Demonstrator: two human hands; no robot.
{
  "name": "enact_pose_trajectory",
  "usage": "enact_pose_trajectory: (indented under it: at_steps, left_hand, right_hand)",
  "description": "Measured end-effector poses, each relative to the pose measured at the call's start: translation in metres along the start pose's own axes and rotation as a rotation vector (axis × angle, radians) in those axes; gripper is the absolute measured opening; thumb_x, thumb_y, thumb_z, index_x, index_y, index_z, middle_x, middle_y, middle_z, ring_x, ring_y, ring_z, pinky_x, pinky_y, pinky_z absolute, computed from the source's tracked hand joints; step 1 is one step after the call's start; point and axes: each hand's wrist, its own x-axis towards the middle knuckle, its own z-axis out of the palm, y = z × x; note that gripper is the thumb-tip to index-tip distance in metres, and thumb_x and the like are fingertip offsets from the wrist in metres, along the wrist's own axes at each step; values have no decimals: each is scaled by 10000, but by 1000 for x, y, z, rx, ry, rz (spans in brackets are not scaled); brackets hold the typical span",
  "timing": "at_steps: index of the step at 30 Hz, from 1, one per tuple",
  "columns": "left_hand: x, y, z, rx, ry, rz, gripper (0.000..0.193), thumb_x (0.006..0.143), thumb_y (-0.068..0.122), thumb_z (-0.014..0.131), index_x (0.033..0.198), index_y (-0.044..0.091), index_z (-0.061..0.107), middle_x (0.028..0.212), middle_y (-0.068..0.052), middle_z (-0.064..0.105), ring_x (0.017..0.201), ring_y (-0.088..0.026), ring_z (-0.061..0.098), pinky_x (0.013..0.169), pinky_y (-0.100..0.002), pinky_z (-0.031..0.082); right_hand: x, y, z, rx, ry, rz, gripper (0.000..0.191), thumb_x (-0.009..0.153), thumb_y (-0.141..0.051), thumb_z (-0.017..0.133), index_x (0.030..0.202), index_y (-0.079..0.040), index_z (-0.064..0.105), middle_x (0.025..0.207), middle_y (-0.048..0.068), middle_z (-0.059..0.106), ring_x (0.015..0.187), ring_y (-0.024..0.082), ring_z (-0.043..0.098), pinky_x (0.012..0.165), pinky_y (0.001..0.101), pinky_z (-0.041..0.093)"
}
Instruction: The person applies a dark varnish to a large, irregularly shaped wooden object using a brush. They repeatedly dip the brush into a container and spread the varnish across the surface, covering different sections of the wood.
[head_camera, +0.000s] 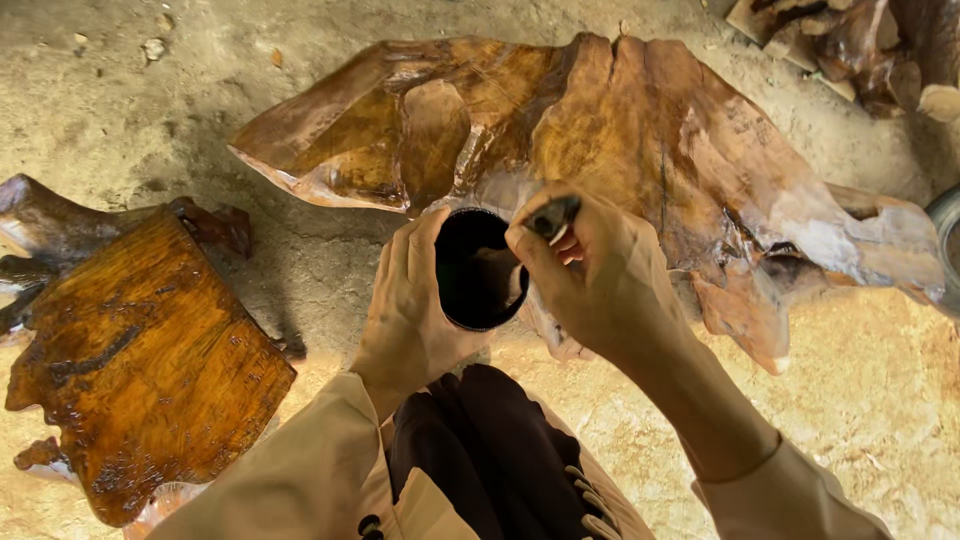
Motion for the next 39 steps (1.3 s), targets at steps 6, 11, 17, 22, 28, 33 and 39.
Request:
enact_pose_trajectory:
  at_steps: [6,11,17,22,28,33,39]
  left_hand:
    - [31,-33,31,4,3,-3,1051,695,305,926,1483,-32,317,1408,-265,461,1330,-438,473,1141,-518,411]
    - [65,-52,53,-22,33,-43,1048,716,345,937,1485,-21,327,1407,-250,474,1323,-422,495,1129,-495,433]
    - [109,-75,84,32,55,-35,1028,740,351,962,1488,18,341,1382,-210,501,1316,-393,515,1134,-495,451]
    - [135,-105,120,21,63,20,1109,741,357,979,1517,-11,278,1403,-239,463,1336,-403,488,1157,-517,433]
    - [131,-155,171,24,145,-27,1076,831,363,1000,1530,27,253,1476,-194,447,1401,-361,478,1212,-475,433]
    - [109,-196,204,42,131,-42,1083,895,414,1023,1536,49,230,1439,-165,432,1366,-325,461,1193,-438,417]
    - [95,-226,229,46,161,-93,1124,834,414,1018,1544,44,229,1444,-195,415,1338,-371,448,1161,-475,424]
  right_hand:
    - [24,46,3,64,-16,79,151,1056,-88,600,916,-34,594,802,81,641,642,119,581,549,237,501]
    - [52,76,4,170,13,109,100,1043,-75,609,952,-39,584,813,48,641,678,91,641,560,209,542]
    - [87,117,-5,52,8,111,104,1060,-56,593,958,-37,582,804,39,645,633,103,609,541,196,514]
    - [104,156,-6,127,74,36,95,1089,-15,568,1001,-48,582,875,41,645,727,87,665,606,198,590]
    - [97,207,21,278,34,106,82,1116,-23,601,1070,-36,535,915,41,614,768,61,640,691,219,587]
    - [89,254,54,386,-7,82,116,1199,-28,587,1090,-23,548,911,31,614,744,64,652,697,215,638]
    - [81,300,66,418,131,397,57,1077,-95,628,1040,-53,616,920,40,674,798,125,728,761,249,680]
